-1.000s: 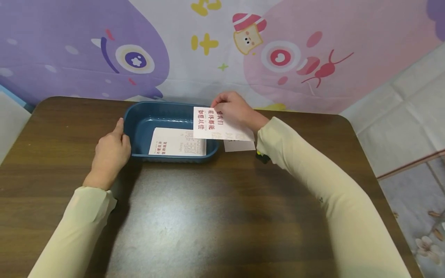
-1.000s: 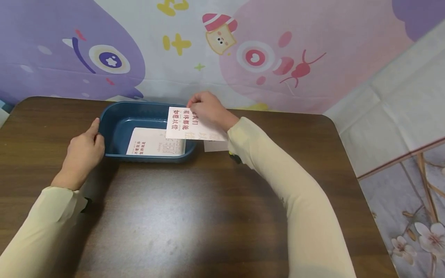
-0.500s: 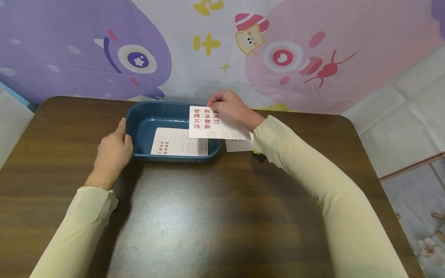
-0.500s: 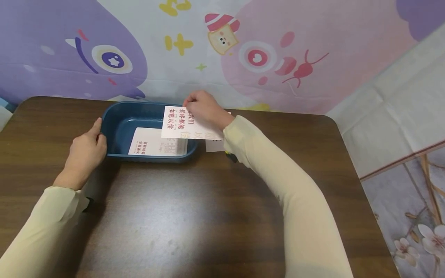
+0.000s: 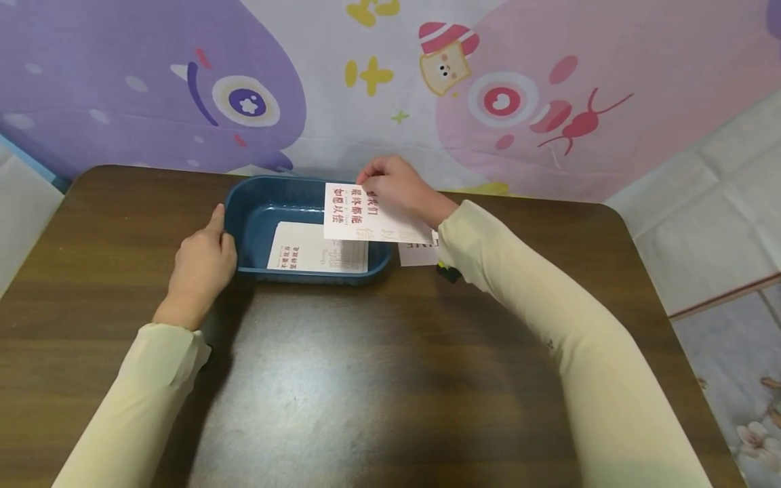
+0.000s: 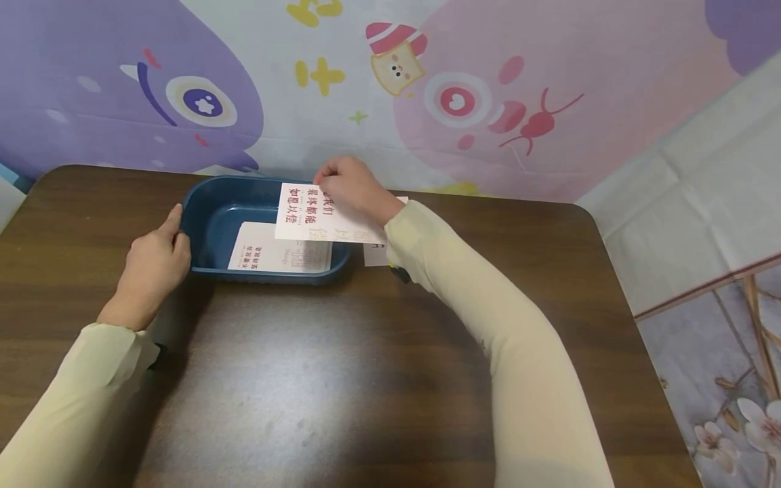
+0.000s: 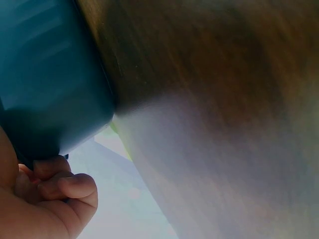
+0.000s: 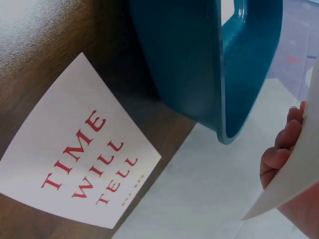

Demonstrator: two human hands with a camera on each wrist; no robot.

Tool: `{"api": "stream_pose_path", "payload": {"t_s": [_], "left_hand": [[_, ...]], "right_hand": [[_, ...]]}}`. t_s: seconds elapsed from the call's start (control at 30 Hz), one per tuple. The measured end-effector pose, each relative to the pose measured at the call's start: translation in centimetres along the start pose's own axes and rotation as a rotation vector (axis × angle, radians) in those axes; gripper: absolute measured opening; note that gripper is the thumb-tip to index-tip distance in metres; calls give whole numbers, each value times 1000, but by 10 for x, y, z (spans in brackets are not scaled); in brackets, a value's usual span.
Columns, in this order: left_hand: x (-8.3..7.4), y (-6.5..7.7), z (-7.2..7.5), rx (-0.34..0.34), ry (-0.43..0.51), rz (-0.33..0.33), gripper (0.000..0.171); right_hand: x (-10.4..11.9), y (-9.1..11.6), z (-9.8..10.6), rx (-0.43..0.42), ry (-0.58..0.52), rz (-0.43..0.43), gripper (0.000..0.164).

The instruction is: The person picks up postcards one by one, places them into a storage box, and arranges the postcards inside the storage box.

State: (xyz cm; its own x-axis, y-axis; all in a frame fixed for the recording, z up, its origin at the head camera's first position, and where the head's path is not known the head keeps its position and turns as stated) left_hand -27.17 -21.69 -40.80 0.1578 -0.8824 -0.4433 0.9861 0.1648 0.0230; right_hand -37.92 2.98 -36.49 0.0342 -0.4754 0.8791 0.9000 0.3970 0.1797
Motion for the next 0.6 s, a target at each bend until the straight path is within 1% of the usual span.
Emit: {"api": "stream_pose_path", "payload": {"t_s": [0.33,0.57,0.6], "left_hand": [[3,-1,0,-1,-2,8,56],[1,-2,2,-40,-9,-20,54],[1,-2,1,-38,-9,-21,55]], "right_hand": [[5,-6,-10,6,11,3,21],[10,-9,-14,3,45,40,20],[10,-9,-15,5,44,42,20]]}}
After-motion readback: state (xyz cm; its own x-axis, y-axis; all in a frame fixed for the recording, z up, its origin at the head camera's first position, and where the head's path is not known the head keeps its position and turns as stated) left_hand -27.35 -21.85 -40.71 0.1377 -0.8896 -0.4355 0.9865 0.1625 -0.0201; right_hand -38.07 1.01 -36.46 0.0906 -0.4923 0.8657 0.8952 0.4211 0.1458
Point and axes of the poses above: each hand's wrist, its own y-axis away from the middle knuckle, its own z-axis out of the back of the hand, x = y × z, the point moved 10 cm from there along -y, towards the middle knuckle, and after that the axes turned 6 degrees about -y, right-handed, at the moved point
